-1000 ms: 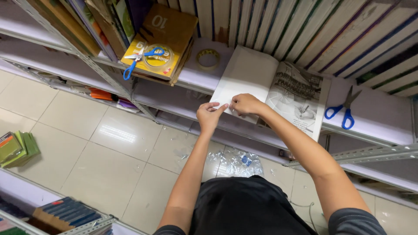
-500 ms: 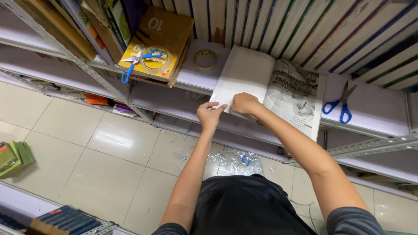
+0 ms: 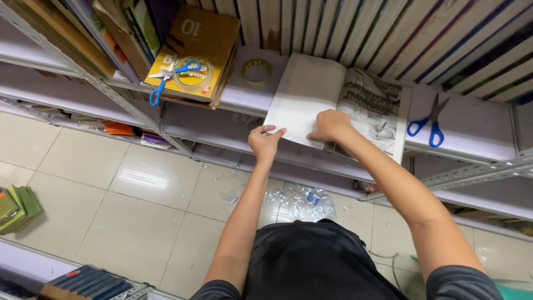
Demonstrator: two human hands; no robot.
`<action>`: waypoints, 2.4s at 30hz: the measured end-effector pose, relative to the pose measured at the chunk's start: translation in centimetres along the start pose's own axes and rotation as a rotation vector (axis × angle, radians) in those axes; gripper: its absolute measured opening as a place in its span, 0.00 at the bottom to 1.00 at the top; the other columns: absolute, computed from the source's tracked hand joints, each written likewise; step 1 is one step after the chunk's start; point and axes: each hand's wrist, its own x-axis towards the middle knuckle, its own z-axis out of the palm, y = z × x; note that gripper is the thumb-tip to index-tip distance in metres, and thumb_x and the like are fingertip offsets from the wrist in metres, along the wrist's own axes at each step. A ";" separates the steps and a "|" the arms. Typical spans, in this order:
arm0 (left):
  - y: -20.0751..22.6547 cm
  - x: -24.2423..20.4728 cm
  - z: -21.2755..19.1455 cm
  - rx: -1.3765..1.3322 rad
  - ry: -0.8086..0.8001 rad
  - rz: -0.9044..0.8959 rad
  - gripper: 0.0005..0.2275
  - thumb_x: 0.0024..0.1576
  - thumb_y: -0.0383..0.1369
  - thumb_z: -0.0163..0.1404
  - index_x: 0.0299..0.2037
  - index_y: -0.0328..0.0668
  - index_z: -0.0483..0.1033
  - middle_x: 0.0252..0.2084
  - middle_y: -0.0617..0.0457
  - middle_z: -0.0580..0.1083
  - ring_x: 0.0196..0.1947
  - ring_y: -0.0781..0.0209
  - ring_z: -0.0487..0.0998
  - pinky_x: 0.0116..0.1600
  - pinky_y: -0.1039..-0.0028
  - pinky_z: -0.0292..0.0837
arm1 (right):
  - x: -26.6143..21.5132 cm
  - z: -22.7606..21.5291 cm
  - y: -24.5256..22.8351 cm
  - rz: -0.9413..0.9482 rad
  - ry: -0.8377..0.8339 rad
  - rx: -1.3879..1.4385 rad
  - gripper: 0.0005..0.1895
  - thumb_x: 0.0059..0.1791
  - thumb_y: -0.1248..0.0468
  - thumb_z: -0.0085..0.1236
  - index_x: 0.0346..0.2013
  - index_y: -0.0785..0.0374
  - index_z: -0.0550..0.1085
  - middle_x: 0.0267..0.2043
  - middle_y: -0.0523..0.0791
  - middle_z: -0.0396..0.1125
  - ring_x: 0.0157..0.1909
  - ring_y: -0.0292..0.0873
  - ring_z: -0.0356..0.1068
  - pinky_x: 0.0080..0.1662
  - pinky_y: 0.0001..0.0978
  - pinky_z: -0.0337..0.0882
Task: The person takes a book from a shelf, opens it, and applies clear adhesive tape to the top and bottom edges of the open pages. They smooth the tape down with their fingers, close the book, and place it back on the shelf. They repeat this process with a second book.
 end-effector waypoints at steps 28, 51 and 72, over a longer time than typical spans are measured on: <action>-1.0 0.3 0.0 -0.620 -0.149 -0.389 0.18 0.46 0.21 0.66 0.44 0.28 0.74 0.40 0.45 0.77 0.38 0.60 0.80 0.44 0.76 0.77 | -5.7 8.1 -1.2 -0.333 0.795 -0.394 0.41 0.47 0.62 0.54 0.76 0.44 0.57 0.78 0.48 0.49 0.77 0.47 0.50 0.68 0.57 0.49; -0.5 2.8 0.8 -0.964 -0.319 -0.306 0.15 0.61 0.30 0.55 0.54 0.26 0.73 0.49 0.46 0.77 0.48 0.59 0.79 0.51 0.69 0.75 | -9.1 3.9 3.4 -0.380 0.702 0.329 0.30 0.49 0.47 0.57 0.61 0.60 0.70 0.61 0.54 0.67 0.61 0.53 0.64 0.58 0.52 0.59; 3.2 14.5 2.8 -0.136 -0.878 -0.066 0.22 0.57 0.27 0.55 0.60 0.20 0.68 0.37 0.38 0.81 0.34 0.59 0.82 0.38 0.73 0.76 | 14.0 -2.5 -4.0 0.185 0.853 0.411 0.22 0.54 0.50 0.48 0.61 0.51 0.74 0.55 0.49 0.65 0.59 0.56 0.59 0.53 0.61 0.58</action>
